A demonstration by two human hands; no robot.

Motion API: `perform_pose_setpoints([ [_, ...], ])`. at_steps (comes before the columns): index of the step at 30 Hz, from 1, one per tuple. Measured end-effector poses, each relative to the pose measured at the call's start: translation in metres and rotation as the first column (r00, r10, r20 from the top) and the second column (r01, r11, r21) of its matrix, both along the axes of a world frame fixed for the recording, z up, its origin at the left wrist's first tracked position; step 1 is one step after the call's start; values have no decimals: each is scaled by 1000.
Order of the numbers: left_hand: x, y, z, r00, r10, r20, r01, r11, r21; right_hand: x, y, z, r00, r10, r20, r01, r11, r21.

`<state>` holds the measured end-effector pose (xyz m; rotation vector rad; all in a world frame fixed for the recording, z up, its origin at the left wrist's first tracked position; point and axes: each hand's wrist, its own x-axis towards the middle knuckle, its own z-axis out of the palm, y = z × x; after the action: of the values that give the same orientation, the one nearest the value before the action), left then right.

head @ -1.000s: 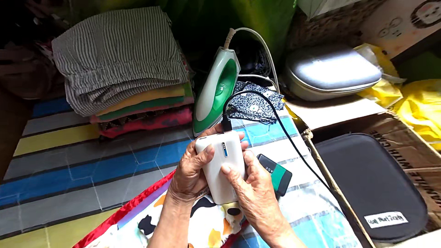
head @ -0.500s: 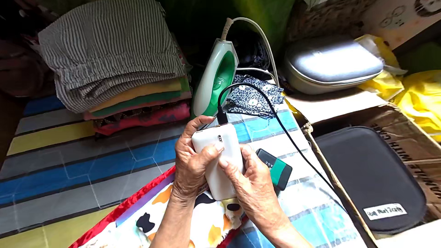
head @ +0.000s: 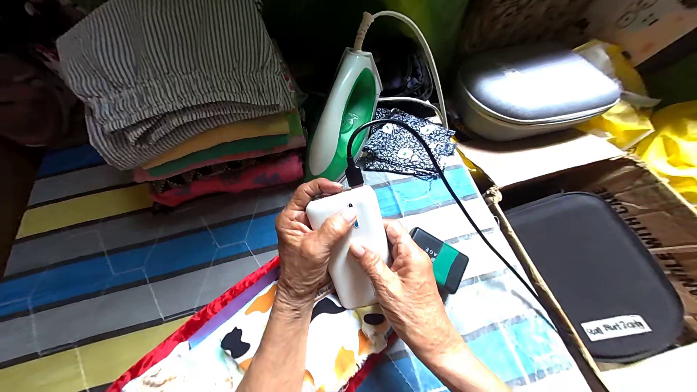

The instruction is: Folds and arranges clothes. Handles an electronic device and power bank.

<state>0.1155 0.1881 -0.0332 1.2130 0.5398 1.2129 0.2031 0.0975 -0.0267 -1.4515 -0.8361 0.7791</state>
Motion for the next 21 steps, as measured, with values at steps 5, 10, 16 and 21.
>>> perform_pose_setpoints([
  [5, 4, -3, 3, 971, 191, -142, -175, 978, 118, -1, 0, -1, 998, -4, 62, 6, 1000, -19],
  [10, 5, -3, 3, 923, 307, -230, -263, 943, 202, -1, 1, -1, 998, 5, 67, -3, 1000, -26],
  [16, 0, -2, 2, 965, 158, -208, -107, 966, 237, 1, 0, -1, 1000, 11, -3, -11, 1000, -15],
  [21, 3, -3, 5, 949, 247, -194, -216, 962, 168, 1, 1, -1, 999, 46, 7, -46, 999, -21],
])
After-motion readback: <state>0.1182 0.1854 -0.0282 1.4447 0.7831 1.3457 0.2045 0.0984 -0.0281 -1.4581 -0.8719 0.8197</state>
